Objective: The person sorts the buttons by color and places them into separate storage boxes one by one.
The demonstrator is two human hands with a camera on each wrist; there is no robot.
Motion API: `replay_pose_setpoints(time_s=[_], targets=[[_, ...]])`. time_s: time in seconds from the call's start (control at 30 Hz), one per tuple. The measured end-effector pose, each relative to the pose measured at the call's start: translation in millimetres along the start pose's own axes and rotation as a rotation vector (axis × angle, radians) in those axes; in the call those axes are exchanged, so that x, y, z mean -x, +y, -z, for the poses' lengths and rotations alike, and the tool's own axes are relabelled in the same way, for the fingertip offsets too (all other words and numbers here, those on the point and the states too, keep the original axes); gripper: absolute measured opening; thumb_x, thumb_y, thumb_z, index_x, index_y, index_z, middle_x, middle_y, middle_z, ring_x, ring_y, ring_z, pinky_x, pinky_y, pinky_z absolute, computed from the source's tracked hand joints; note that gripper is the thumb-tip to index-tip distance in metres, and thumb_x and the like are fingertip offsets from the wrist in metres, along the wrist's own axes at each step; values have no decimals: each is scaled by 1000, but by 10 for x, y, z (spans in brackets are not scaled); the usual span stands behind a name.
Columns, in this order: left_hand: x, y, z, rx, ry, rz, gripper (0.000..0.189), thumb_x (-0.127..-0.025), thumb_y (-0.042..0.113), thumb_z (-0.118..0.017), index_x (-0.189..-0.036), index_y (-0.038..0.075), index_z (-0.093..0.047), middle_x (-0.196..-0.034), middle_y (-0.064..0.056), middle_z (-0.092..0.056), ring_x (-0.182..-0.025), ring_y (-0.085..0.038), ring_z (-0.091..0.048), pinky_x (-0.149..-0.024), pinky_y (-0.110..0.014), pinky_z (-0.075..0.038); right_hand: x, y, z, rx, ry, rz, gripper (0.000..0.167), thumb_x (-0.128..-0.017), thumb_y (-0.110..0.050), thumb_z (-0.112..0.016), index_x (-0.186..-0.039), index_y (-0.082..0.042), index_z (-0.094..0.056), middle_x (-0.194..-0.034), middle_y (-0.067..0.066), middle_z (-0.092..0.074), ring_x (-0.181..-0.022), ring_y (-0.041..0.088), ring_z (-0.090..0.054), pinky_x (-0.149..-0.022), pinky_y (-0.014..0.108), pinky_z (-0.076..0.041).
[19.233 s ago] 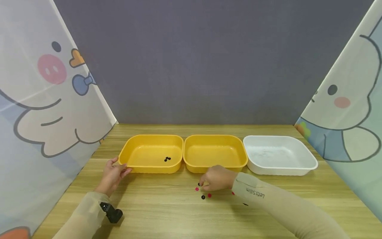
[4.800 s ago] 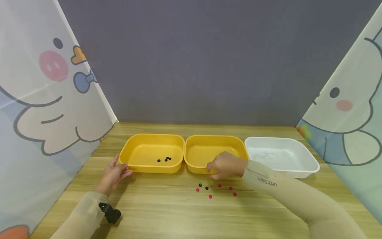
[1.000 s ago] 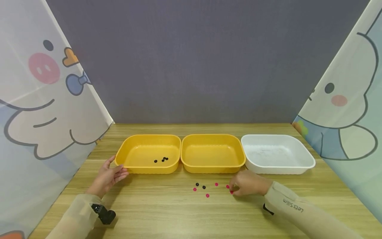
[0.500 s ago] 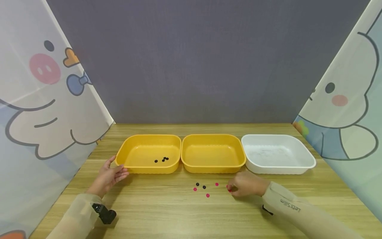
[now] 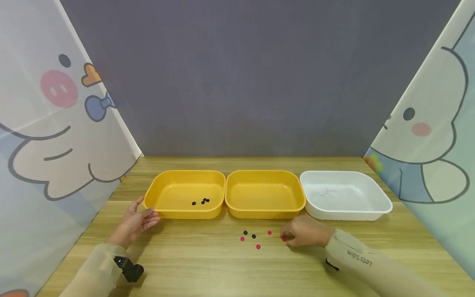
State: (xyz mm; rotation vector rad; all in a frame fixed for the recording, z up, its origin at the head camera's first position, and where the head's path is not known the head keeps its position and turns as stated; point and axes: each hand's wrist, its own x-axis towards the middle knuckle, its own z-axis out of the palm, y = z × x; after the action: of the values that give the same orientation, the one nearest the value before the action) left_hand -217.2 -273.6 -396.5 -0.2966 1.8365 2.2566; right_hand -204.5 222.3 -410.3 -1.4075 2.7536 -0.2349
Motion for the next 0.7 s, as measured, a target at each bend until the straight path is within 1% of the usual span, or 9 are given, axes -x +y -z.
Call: replay_pose_setpoints(time_s=[0.13, 0.3, 0.57, 0.7], targets=[[8, 9, -4, -10, 10, -1, 78, -101, 1, -38, -150, 17, 20, -71, -3, -66, -65, -13, -68, -70, -28, -60, -16, 20, -7, -6, -15, -5, 8, -79, -19, -73, -86, -18, -70, -72, -18, -57, -61, -5, -42, -54, 13, -43], [14, 13, -20, -20, 15, -4, 78, -101, 1, -39, -150, 16, 20, -71, -3, -66, -65, -13, -69, -70, -28, -60, -32, 5, -5, -7, -34, -13, 4, -79, -21, -72, -83, -20, -70, -73, -18, -60, -61, -5, -44, -54, 14, -44], [21, 25, -40, -37, 38, 10, 77, -101, 1, -39, -151, 16, 19, -72, -3, -67, -66, -14, -69, -69, -28, -60, -45, -8, 16, -2, -47, -30, 4, -80, -19, -72, -80, -19, -68, -67, -19, -52, -57, -3, -41, -51, 15, -40], [17, 31, -41, -35, 36, 9, 76, -101, 1, -38, -151, 16, 19, -72, -3, -67, -65, -14, -69, -69, -27, -60, -54, 6, 23, 10, -49, -18, 4, -79, -20, -72, -78, -18, -69, -66, -18, -51, -57, -3, -41, -50, 15, -39]])
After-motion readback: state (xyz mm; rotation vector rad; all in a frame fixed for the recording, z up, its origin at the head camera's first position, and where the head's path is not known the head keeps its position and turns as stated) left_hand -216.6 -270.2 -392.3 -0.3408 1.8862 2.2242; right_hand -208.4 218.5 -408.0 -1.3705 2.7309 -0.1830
